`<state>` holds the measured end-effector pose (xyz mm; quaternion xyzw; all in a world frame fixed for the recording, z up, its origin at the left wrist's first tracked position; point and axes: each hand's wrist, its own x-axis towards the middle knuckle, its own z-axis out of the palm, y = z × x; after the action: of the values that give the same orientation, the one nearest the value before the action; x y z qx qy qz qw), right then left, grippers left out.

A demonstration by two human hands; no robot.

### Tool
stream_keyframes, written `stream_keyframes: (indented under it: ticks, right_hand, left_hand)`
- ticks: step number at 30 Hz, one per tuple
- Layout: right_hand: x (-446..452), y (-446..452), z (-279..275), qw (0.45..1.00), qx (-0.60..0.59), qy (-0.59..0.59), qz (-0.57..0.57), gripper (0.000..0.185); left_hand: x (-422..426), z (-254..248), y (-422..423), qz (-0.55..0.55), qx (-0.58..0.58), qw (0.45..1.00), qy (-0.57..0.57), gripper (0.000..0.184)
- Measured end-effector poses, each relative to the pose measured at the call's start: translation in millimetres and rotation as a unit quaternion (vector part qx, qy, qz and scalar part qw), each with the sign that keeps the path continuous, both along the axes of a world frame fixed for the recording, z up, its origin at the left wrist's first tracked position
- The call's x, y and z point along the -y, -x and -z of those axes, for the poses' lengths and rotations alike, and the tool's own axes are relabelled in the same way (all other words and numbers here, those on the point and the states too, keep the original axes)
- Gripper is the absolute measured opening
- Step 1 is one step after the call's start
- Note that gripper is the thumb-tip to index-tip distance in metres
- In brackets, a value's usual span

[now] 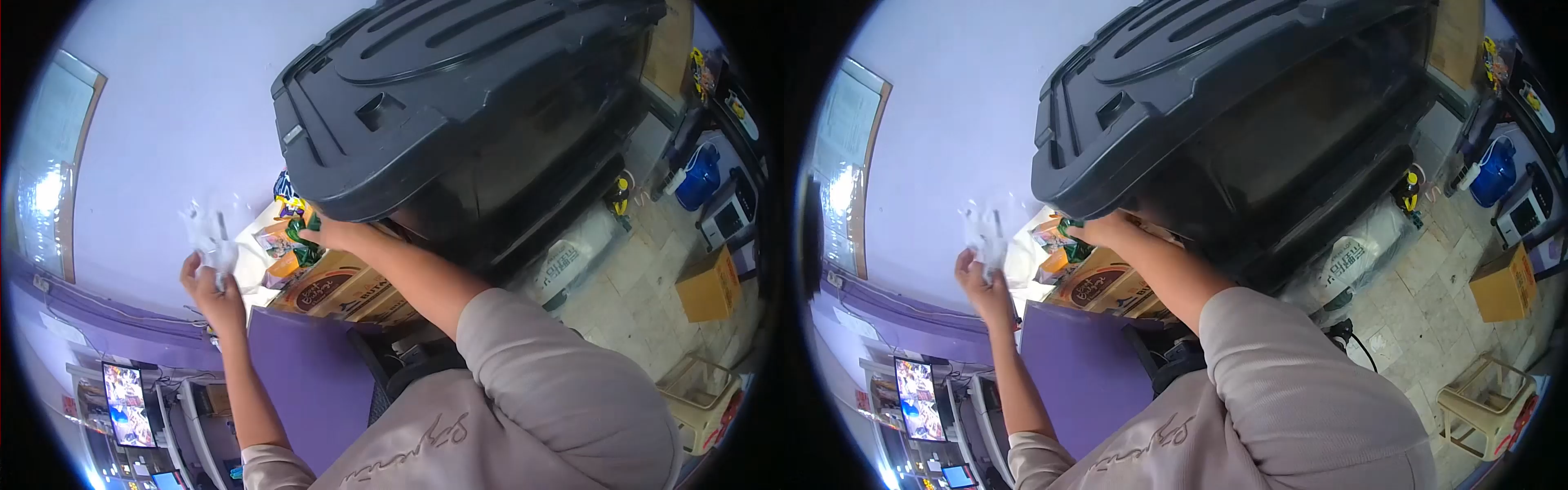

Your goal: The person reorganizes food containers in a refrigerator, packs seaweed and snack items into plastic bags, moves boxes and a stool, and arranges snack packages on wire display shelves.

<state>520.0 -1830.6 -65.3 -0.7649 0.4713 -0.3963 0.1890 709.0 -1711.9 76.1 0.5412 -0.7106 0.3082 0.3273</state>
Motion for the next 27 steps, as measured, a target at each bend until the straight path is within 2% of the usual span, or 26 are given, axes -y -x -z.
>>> stream_keyframes:
  ticks: [1, 4, 6, 9, 10, 12, 13, 14, 15, 16, 17, 18, 19, 20, 22, 23, 25, 26, 27]
  right_hand:
    - [-1.2, 0.4, 11.7, 1.000, 0.018, 0.008, 0.018, 0.079]
    - [0.4, -0.1, 16.3, 0.997, 0.030, 0.012, 0.065, 0.077]
    - [4.8, 4.5, 4.7, 0.978, 0.088, -0.185, 0.027, 0.098]
    - [-15.4, 8.6, -4.7, 0.993, 0.026, -0.081, 0.080, 0.108]
    - [-25.7, 15.4, -17.1, 0.986, 0.019, -0.154, 0.057, 0.102]
    - [-36.1, 16.7, -16.8, 0.991, 0.013, -0.117, 0.070, 0.091]
    - [-36.9, 12.0, -9.4, 0.993, 0.041, -0.079, 0.083, 0.077]
    - [-49.9, 22.2, -17.2, 0.992, 0.062, -0.098, 0.039, 0.075]
    - [-76.5, 39.5, -23.4, 0.991, 0.128, -0.033, -0.013, 0.082]
    - [-105.3, 59.7, -29.2, 0.979, 0.189, 0.038, -0.066, 0.092]
    - [-128.2, 81.3, -31.7, 0.930, 0.266, -0.051, -0.247, 0.106]
    - [-151.7, 102.1, -32.3, 0.834, 0.334, -0.139, -0.416, 0.121]
    - [-177.9, 120.5, -34.0, 0.839, 0.324, -0.090, -0.428, 0.129]
    - [-199.7, 142.2, -38.2, 0.841, 0.312, -0.044, -0.440, 0.138]
    - [-239.4, 195.4, -47.7, 0.812, 0.317, -0.098, -0.480, 0.140]
    - [-253.7, 213.6, -39.2, 0.833, 0.297, -0.080, -0.459, 0.136]
    - [-286.9, 274.9, -45.6, 0.807, 0.394, -0.145, -0.416, 0.127]
    - [-299.7, 313.0, -44.1, 0.861, 0.385, -0.043, -0.329, 0.102]
    - [-310.0, 355.4, -43.3, 0.893, 0.373, -0.009, -0.250, 0.086]
  left_hand:
    - [4.0, 12.0, -1.0, 0.041, -0.030, 0.999, -0.019, 0.027]
    - [-15.0, 24.3, 25.4, 0.095, -0.119, 0.986, -0.075, 0.044]
    - [-37.7, 27.5, 33.4, 0.090, -0.083, 0.990, -0.068, 0.041]
    - [-76.2, 26.9, 47.0, 0.109, -0.007, 0.994, -0.011, 0.029]
    - [-90.1, 26.2, 51.8, 0.117, 0.014, 0.993, -0.001, 0.026]
    - [-117.1, 26.3, 61.6, 0.113, 0.036, 0.993, 0.014, 0.021]
    - [-129.1, 26.8, 63.3, 0.100, 0.039, 0.994, 0.020, 0.021]
    - [-137.8, 26.9, 59.1, 0.096, 0.017, 0.995, 0.033, 0.022]
    - [-144.9, 24.3, 53.0, 0.078, 0.029, 0.995, 0.051, 0.027]
    - [-152.5, 22.7, 47.6, 0.079, -0.006, 0.995, 0.056, 0.028]
    - [-160.5, 23.8, 48.9, 0.078, -0.043, 0.994, 0.061, 0.030]
    - [-170.2, 26.3, 59.0, 0.090, -0.100, 0.991, 0.004, 0.031]
    - [-177.1, 30.4, 75.7, 0.101, -0.153, 0.982, -0.056, 0.032]
    - [-180.6, 41.8, 105.0, 0.143, -0.156, 0.976, -0.053, 0.029]
    - [-180.2, 63.7, 175.5, 0.324, -0.231, 0.909, -0.120, 0.029]
    - [-175.2, 81.4, 209.6, 0.380, -0.307, 0.862, -0.133, 0.033]
    - [-171.1, 100.0, 285.1, 0.467, -0.420, 0.759, -0.169, 0.042]
    - [-172.0, 100.8, 326.6, 0.496, -0.461, 0.709, -0.196, 0.046]
    - [-168.8, 86.4, 377.2, 0.566, -0.428, 0.669, -0.219, 0.051]
